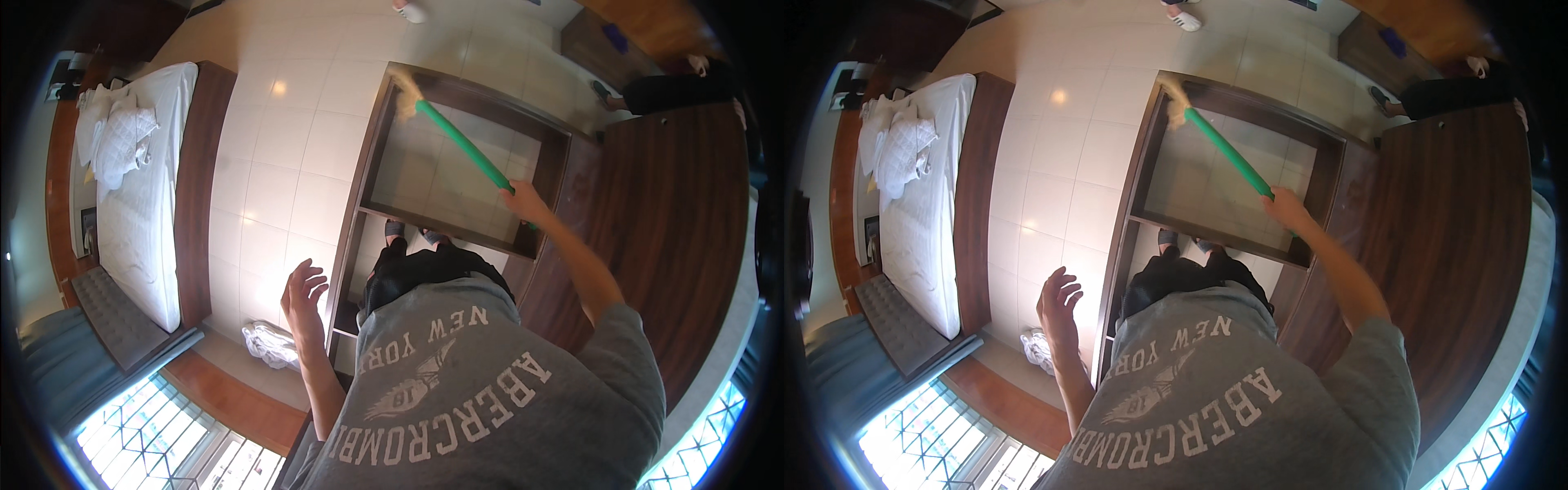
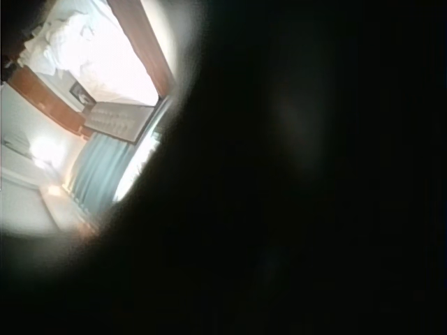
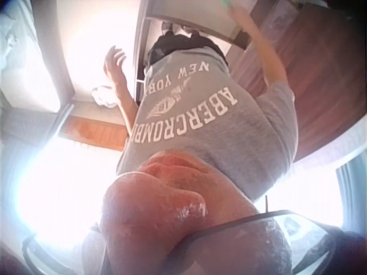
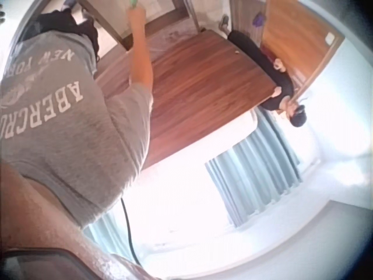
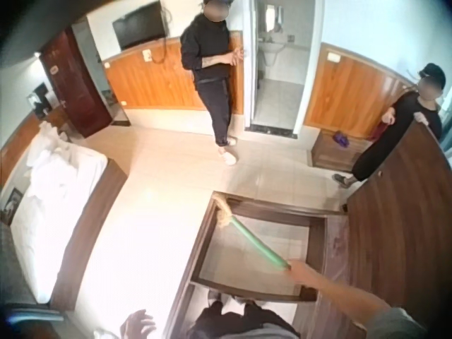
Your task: The person removes a wooden headboard from a bed frame and then uses a green-handled broom to sweep the interior surfaces of the bed frame. The person continues sweeping the frame while another person stands nearby.
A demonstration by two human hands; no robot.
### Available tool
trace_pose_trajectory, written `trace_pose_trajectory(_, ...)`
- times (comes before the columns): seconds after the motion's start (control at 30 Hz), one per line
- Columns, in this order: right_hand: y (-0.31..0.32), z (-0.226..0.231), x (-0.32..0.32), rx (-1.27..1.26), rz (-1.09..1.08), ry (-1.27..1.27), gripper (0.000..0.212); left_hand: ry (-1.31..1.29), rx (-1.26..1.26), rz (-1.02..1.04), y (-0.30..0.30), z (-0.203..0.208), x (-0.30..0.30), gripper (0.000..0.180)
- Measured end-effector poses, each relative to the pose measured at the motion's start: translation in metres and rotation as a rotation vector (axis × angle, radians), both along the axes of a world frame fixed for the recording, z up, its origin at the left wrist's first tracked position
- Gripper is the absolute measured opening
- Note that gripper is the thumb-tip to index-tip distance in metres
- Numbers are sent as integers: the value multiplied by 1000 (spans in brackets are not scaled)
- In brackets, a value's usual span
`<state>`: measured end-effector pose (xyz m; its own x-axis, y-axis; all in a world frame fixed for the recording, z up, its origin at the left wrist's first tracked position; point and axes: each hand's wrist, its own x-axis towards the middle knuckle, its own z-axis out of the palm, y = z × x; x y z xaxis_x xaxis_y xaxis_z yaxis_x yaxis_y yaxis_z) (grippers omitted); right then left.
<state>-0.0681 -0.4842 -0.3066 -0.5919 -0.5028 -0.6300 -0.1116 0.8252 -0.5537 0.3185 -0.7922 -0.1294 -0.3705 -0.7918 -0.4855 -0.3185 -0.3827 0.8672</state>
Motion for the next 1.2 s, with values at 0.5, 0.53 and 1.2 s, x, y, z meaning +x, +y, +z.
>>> trace_pose_trajectory(0.5, -26, 6, 25, -131, -57, -144, 30, 59, -30, 23, -13, 3, 20, 44)
trace_pose_trajectory(0.53, -31, 4, 27, -145, -82, -129, 31, 55, -32, 42, -14, 2, 26, 44)
trace_pose_trajectory(1.2, -101, -18, -23, 2, 18, -47, 38, 22, 49, 59, -38, -9, 33, 47)
